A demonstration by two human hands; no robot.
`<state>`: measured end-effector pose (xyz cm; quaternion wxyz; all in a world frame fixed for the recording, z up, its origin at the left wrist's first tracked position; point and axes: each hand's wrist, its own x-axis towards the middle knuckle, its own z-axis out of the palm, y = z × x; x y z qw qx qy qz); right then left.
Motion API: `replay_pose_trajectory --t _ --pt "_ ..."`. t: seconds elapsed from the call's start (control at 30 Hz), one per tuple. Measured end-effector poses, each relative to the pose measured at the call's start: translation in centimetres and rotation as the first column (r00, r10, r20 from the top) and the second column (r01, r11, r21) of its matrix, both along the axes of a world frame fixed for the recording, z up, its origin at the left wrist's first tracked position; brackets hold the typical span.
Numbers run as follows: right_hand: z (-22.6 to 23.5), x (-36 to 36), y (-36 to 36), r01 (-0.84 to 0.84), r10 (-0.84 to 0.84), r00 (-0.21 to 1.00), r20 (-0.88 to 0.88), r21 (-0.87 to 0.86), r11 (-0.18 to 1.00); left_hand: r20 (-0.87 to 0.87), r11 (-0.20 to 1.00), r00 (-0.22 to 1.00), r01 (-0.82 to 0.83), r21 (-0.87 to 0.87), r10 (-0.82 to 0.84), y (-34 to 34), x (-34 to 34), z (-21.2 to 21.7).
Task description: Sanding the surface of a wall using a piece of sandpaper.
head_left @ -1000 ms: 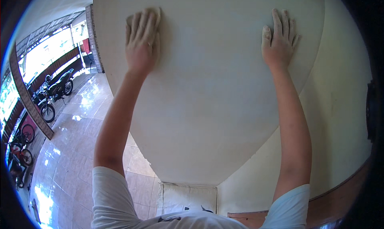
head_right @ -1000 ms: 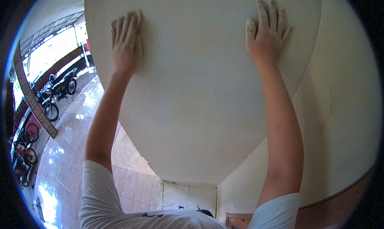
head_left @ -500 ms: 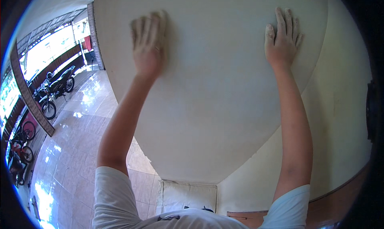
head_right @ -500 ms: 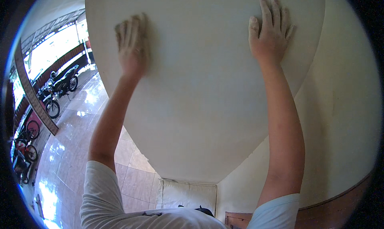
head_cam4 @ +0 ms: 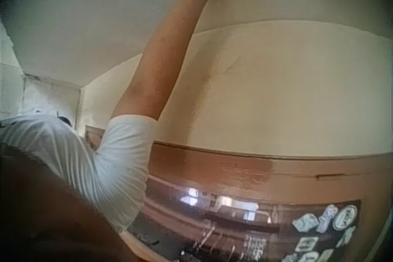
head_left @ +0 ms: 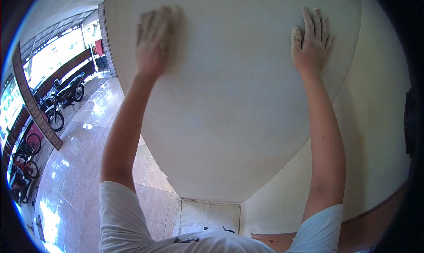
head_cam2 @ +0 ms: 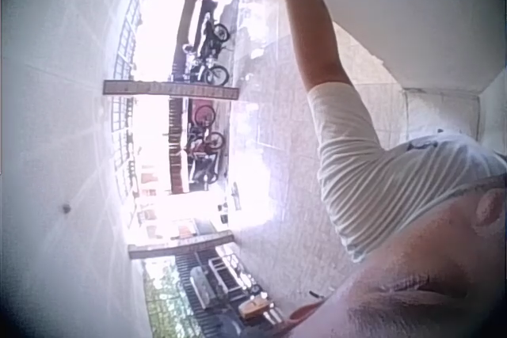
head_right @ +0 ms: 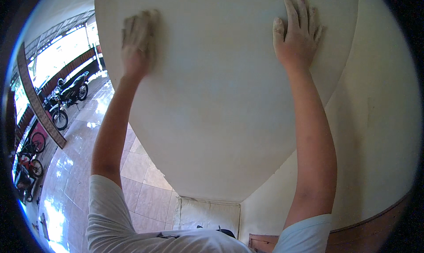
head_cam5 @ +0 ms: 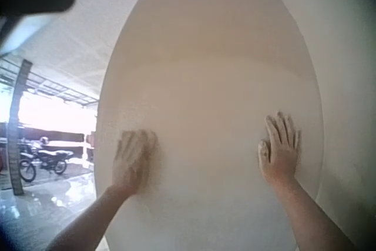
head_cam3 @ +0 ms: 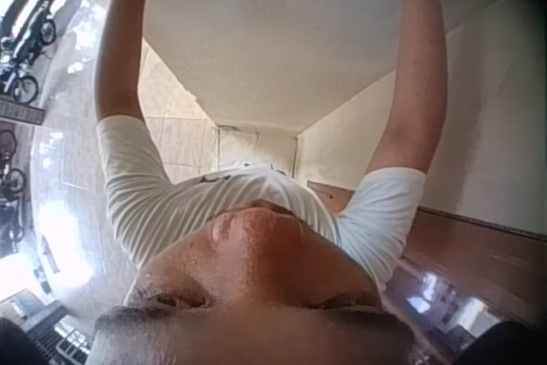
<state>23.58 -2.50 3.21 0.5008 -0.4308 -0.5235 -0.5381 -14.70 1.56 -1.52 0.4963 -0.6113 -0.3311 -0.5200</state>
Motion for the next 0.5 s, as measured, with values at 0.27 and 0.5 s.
replay_pose_trajectory --t 0.27,0.5 --pt "0.0 0.8 0.0 0.012 -0.012 1.0 -0.001 0.005 1.0 -0.163 0.988 0.986 -0.012 -0.156 -0.014 -1.5 4.0 -2.2" --pt "-0.1 0.5 0.1 0.002 -0.002 1.0 -0.002 0.013 1.0 0.121 0.998 0.993 0.002 -0.063 0.006 -0.6 4.5 -1.8"
